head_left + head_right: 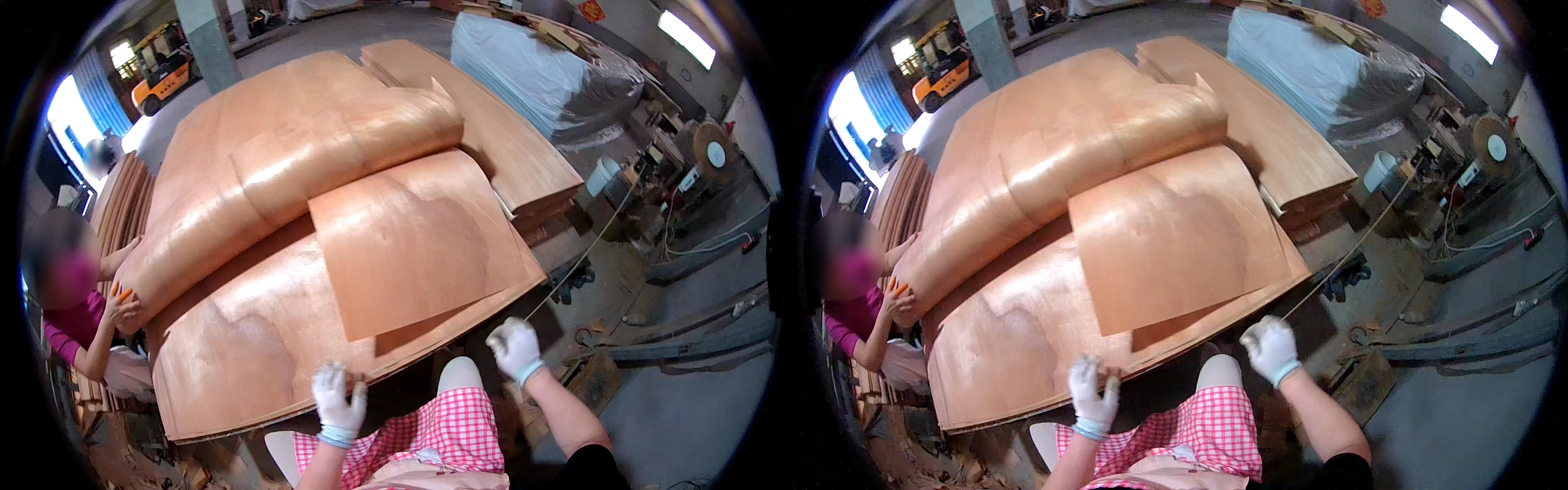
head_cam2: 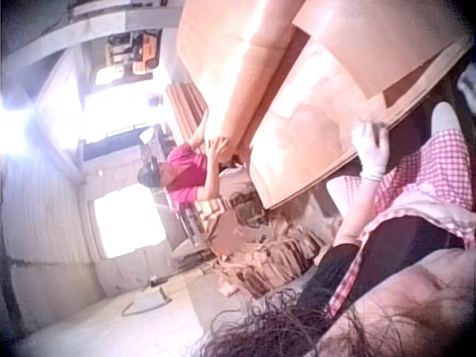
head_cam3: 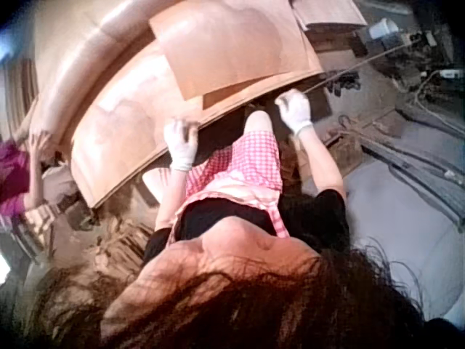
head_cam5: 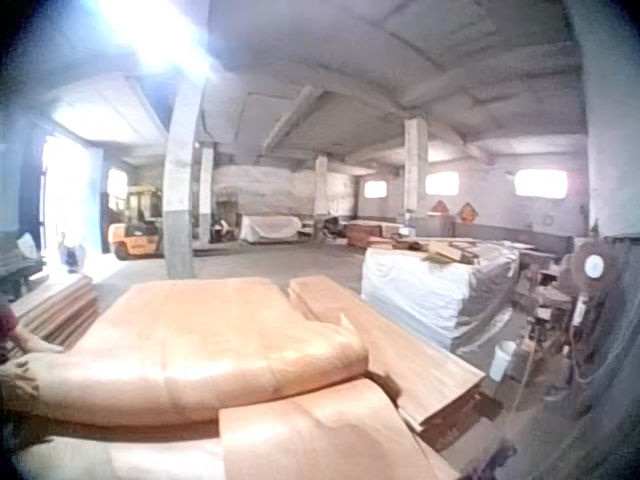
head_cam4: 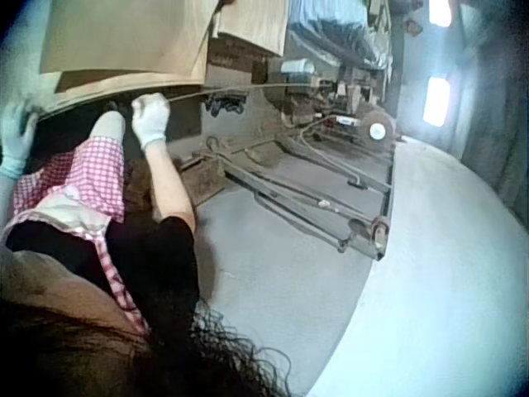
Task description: The person stacks thin sheets of wood veneer on a workbench. They lift each sheet from a pile and place it onto a growing stack, smoothing the surface with their hands. Another person is visible in the background working on a separate pile of veneers.
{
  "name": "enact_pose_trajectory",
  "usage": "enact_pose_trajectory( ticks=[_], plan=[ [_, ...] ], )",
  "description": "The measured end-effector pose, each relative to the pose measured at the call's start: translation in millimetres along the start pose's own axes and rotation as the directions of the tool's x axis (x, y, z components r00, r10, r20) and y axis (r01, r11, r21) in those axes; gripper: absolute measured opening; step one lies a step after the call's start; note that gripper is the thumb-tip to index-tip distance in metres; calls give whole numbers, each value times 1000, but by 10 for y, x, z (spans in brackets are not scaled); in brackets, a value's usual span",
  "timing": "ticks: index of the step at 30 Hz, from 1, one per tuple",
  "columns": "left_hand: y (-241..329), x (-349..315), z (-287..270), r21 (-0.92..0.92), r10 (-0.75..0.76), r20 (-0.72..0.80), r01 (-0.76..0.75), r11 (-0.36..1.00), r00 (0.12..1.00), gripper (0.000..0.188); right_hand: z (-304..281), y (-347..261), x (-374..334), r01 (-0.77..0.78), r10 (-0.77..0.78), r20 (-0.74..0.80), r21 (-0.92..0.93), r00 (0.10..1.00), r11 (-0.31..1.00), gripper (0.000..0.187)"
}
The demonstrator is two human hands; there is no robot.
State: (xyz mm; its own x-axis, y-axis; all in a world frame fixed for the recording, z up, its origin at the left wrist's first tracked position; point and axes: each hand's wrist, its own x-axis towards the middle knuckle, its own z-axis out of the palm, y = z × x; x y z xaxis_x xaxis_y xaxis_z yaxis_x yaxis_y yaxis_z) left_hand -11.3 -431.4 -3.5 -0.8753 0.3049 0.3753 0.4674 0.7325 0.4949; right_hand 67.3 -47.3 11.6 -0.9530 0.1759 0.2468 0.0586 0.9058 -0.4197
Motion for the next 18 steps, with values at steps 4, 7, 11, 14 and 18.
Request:
enact_pose_trajectory(
  ticks=[4, 7, 11, 14, 18],
  plan=[
    [410, -86, -232, -180, 127, 49, -116, 977, 991, 45, 128, -856, -151, 194, -226, 104, 252, 969, 948, 16],
    [385, -157, -360, -223, 56, -5, -56, 973, 998, 39, 126, -1294, -240, 282, -332, 209, 236, 920, 930, 15],
    [293, -305, -547, -279, -3, -31, -6, 960, 999, 35, -1, -1621, -296, 257, -321, 176, 311, 931, 915, 12],
    [329, -404, -654, -328, 9, 3, -8, 945, 1000, 35, -70, -1702, -350, 201, -264, 150, 340, 953, 919, 11],
    [453, -530, -684, -428, 54, 61, -22, 904, 997, 46, -157, -1943, -399, 76, -205, 282, 410, 937, 909, 11]
  ],
)
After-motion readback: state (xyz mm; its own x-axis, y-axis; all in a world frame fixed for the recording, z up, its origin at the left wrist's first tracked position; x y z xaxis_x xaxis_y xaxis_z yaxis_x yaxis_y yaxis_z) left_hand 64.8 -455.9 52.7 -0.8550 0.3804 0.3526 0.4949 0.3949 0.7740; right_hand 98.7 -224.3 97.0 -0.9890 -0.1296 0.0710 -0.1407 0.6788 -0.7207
